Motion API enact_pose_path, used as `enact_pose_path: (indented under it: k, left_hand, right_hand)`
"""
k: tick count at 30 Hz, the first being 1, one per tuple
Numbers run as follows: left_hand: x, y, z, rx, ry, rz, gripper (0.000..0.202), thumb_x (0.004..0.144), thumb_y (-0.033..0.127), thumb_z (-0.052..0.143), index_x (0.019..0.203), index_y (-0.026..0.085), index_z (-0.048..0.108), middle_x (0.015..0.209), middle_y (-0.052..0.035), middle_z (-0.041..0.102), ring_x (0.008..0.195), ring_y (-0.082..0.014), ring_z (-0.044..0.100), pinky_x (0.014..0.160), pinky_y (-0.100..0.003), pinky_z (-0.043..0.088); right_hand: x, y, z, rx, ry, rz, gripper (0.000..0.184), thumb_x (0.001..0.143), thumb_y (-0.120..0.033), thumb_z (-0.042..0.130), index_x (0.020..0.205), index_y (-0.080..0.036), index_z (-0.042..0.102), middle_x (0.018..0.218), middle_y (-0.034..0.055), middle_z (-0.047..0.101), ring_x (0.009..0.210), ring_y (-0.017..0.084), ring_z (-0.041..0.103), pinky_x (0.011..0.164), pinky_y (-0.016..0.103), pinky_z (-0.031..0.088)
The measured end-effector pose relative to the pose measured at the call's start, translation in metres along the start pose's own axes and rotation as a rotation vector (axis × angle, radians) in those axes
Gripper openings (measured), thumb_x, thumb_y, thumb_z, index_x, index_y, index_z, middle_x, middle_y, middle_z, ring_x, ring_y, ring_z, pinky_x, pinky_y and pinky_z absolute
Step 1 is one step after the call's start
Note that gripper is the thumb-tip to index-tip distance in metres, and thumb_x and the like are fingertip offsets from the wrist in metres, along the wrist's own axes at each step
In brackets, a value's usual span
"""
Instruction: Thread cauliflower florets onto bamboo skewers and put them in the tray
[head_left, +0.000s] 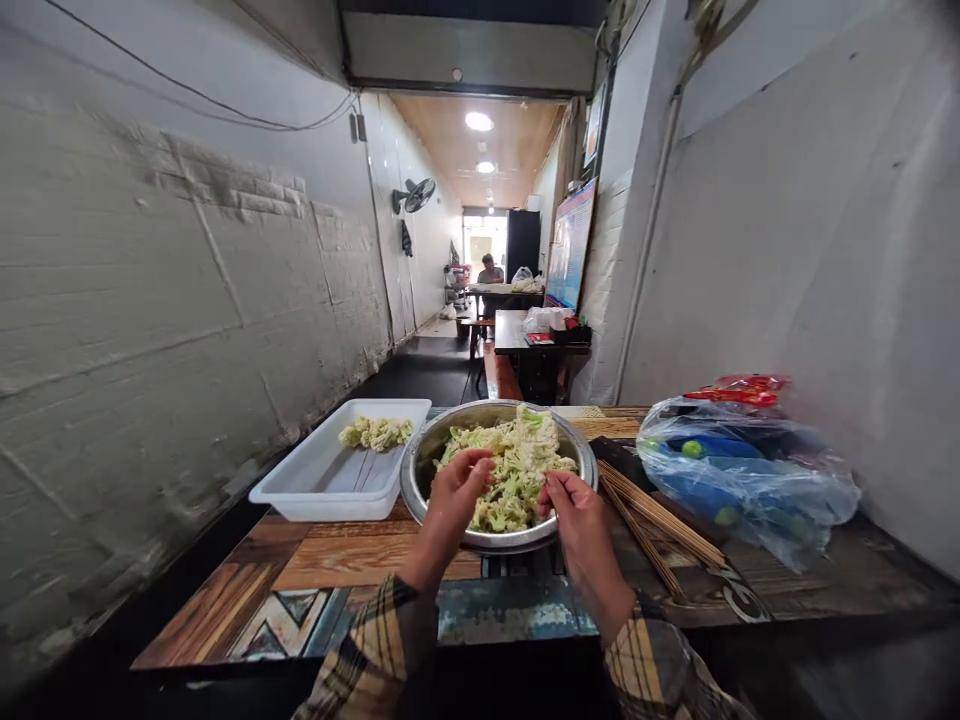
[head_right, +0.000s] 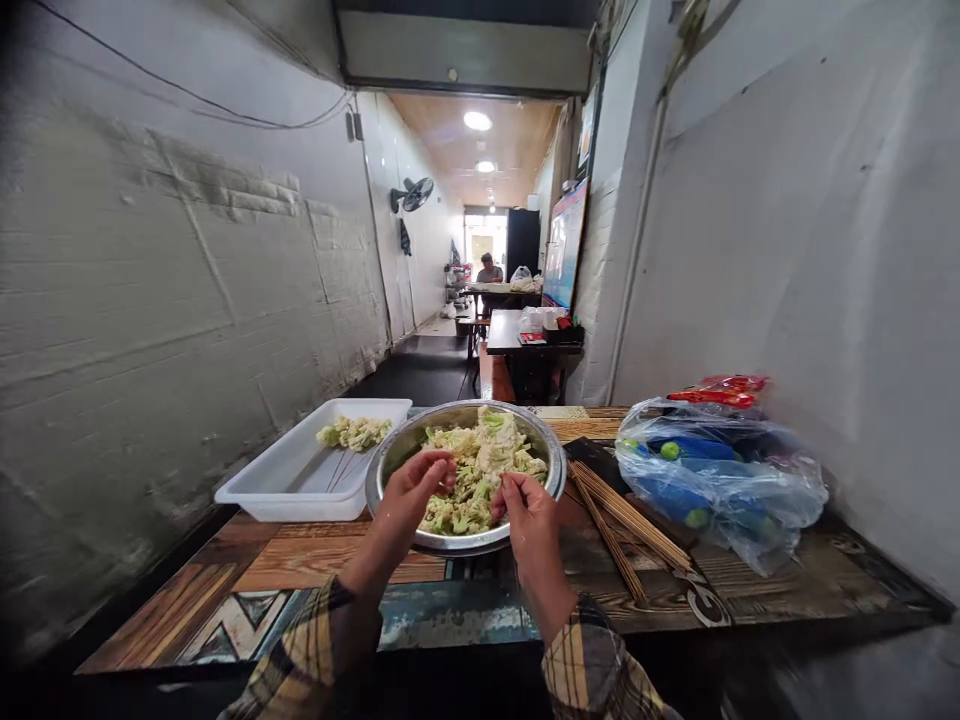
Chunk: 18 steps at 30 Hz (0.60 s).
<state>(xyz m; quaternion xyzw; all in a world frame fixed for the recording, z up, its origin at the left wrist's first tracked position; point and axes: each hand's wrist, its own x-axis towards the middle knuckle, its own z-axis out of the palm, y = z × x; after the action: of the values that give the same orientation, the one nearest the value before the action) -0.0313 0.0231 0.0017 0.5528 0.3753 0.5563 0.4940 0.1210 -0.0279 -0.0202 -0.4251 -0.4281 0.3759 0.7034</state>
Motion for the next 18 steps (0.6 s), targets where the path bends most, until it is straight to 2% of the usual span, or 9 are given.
enact_pose_path:
  k: [3,5,9,13,16,18]
  left_hand:
    - [-0.023,0.004,0.008,0.255,-0.155,0.027,0.026,0.079,0.04,0.059,0.086,0.015,0.064,0.07,-0.003,0.064,0.062,-0.0153,0.059,0.058,-0.026,0.044]
    - [-0.038,0.005,0.014,0.425,-0.222,0.095,0.021,0.08,0.035,0.057,0.084,0.016,0.065,0.07,-0.0033,0.064,0.063,-0.0158,0.059,0.058,-0.026,0.043]
    - [-0.053,0.002,0.018,0.526,-0.202,0.199,0.015,0.081,0.027,0.053,0.088,0.017,0.062,0.074,-0.0036,0.064,0.066,-0.0154,0.057,0.061,-0.026,0.041]
    - [-0.057,-0.002,0.015,0.415,-0.175,0.141,0.014,0.083,0.025,0.047,0.077,0.018,0.057,0.063,-0.0001,0.056,0.058,-0.0136,0.051,0.057,-0.025,0.038]
    - [-0.058,-0.004,0.011,0.375,-0.066,0.144,0.018,0.084,0.029,0.047,0.071,0.019,0.055,0.063,-0.0002,0.053,0.06,-0.0142,0.048,0.057,-0.026,0.037]
    - [-0.058,-0.003,0.005,0.379,0.019,0.167,0.019,0.085,0.03,0.047,0.072,0.019,0.056,0.068,-0.0015,0.056,0.064,-0.015,0.049,0.06,-0.026,0.037]
  right_hand:
    - [0.005,-0.002,0.012,0.102,0.055,-0.02,0.027,0.078,-0.045,0.065,0.076,-0.018,0.063,0.061,-0.003,0.059,0.057,0.012,0.054,0.058,0.024,0.044]
    - [0.006,-0.002,0.02,0.129,0.07,-0.03,0.026,0.078,-0.044,0.065,0.075,-0.018,0.064,0.062,-0.0021,0.061,0.06,0.013,0.055,0.062,0.025,0.045]
    - [0.002,-0.001,0.037,0.172,0.074,0.011,0.028,0.077,-0.044,0.066,0.074,-0.017,0.064,0.065,0.0003,0.064,0.062,0.014,0.057,0.062,0.027,0.046]
    - [-0.002,0.003,0.047,0.15,0.047,0.049,0.03,0.076,-0.045,0.067,0.08,-0.015,0.065,0.067,0.0023,0.066,0.063,0.016,0.06,0.063,0.029,0.049]
    - [0.0,0.011,0.043,0.075,-0.027,0.018,0.032,0.076,-0.046,0.067,0.085,-0.015,0.067,0.074,0.0044,0.07,0.071,0.019,0.064,0.071,0.033,0.051]
    - [0.003,0.017,0.036,-0.013,-0.124,-0.001,0.036,0.077,-0.047,0.067,0.094,-0.015,0.068,0.081,0.0065,0.072,0.077,0.022,0.066,0.077,0.037,0.052]
